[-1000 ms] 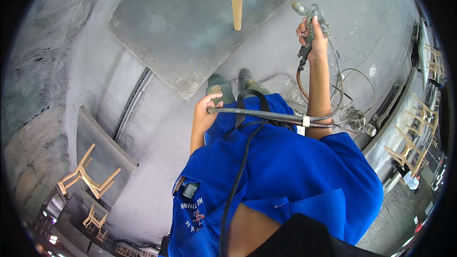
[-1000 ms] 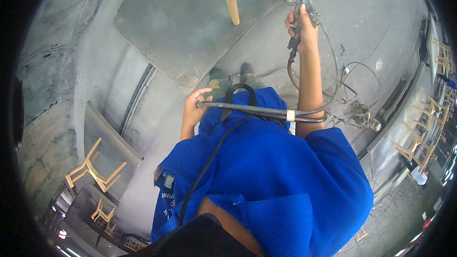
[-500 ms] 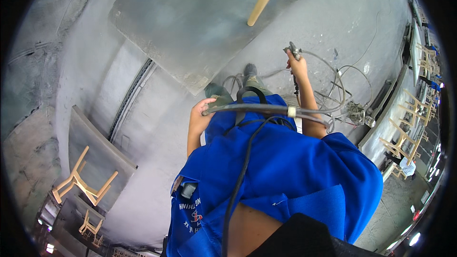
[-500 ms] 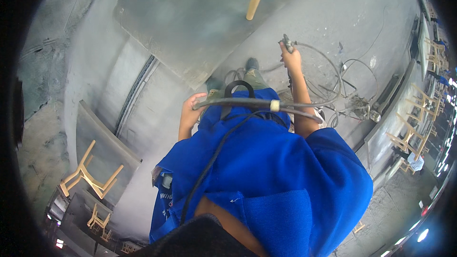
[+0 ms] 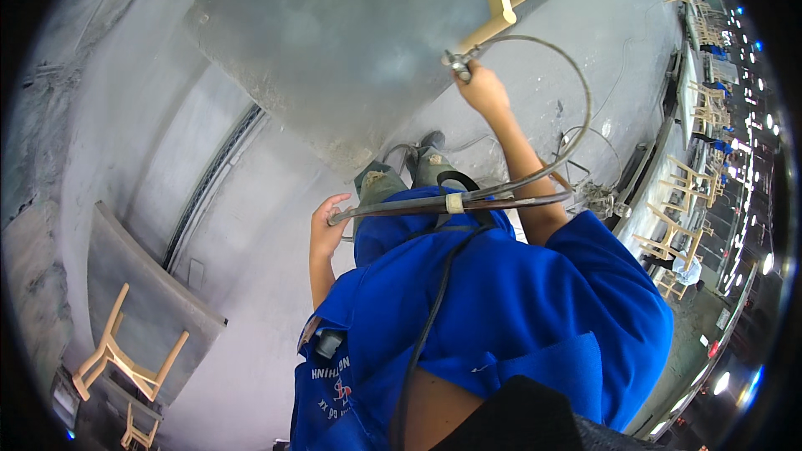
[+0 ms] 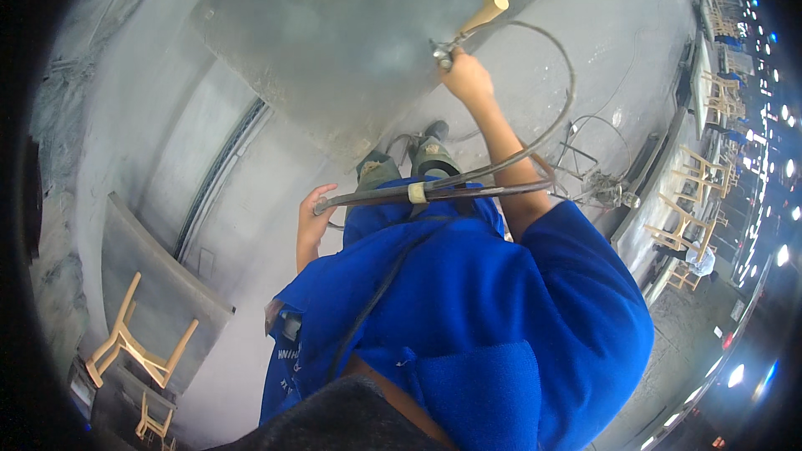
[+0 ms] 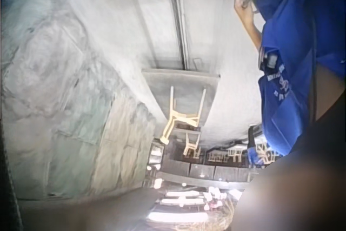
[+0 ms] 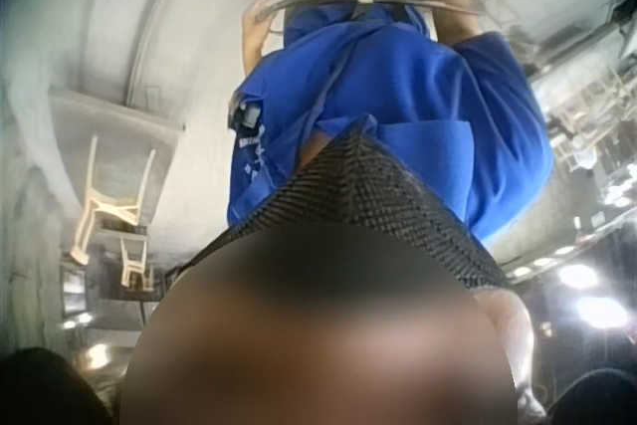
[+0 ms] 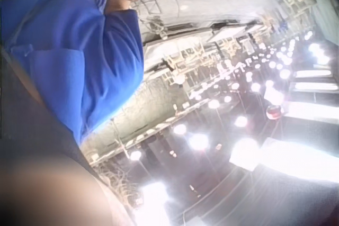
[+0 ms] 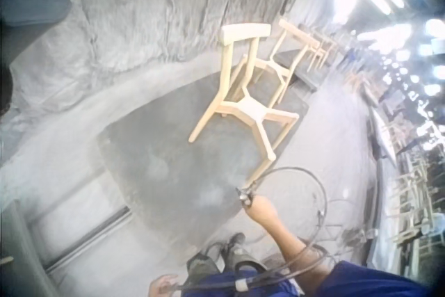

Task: The person uses a spray gun to apply a finish to wooden chair frames in a factory. They pick up each chair, spray all sides, and place it back on the conveyor.

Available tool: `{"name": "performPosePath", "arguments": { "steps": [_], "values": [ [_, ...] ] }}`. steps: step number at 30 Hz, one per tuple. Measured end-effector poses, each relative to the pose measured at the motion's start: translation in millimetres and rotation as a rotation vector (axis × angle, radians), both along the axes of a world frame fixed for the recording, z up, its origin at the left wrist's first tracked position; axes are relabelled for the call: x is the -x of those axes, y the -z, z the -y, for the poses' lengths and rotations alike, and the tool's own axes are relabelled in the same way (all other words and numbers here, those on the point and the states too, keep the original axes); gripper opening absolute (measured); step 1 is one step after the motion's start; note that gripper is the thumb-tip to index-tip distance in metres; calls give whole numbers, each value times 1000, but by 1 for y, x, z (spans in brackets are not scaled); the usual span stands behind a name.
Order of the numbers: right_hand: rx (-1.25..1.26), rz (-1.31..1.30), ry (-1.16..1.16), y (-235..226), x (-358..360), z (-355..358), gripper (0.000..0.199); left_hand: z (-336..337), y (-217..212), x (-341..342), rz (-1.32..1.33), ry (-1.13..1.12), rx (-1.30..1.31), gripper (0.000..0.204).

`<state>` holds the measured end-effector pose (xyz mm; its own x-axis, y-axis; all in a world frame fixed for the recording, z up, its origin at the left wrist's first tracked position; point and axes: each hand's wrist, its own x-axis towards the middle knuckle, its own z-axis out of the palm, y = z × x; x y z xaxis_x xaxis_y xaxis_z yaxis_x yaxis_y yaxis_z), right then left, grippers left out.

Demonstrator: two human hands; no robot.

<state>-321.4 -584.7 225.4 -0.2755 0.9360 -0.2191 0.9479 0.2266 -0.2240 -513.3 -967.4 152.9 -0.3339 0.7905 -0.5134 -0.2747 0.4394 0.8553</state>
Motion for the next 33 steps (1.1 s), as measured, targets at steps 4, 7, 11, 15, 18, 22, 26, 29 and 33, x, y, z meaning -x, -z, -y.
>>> {"name": "performPosePath", "arguments": {
  "steps": [4,7,11,15,18,22,26,29,33],
  "values": [
    [-244,21,6,-80,7,-13,40,-24,1,13,121,40,-55,36],
    [-342,-102,-12,-114,17,-7,39,-35,-2,20,19,161,0,34],
    [-390,-197,-113,-122,34,9,36,-38,2,24,118,152,-81,33],
    [-377,-502,-203,-104,46,26,33,-35,14,23,150,186,-118,34],
    [-259,-489,-251,-84,39,37,32,-42,17,13,131,247,-108,36],
    [-14,-563,-136,-51,5,41,33,-65,9,-10,90,301,-41,40],
    [358,-812,23,-21,-80,25,42,-107,-3,-55,20,371,109,38],
    [502,-994,200,-4,-157,4,49,-150,-7,-108,38,352,37,34],
    [475,-1171,348,15,-273,-18,55,-213,-12,-178,6,560,12,33]
  ]
}}
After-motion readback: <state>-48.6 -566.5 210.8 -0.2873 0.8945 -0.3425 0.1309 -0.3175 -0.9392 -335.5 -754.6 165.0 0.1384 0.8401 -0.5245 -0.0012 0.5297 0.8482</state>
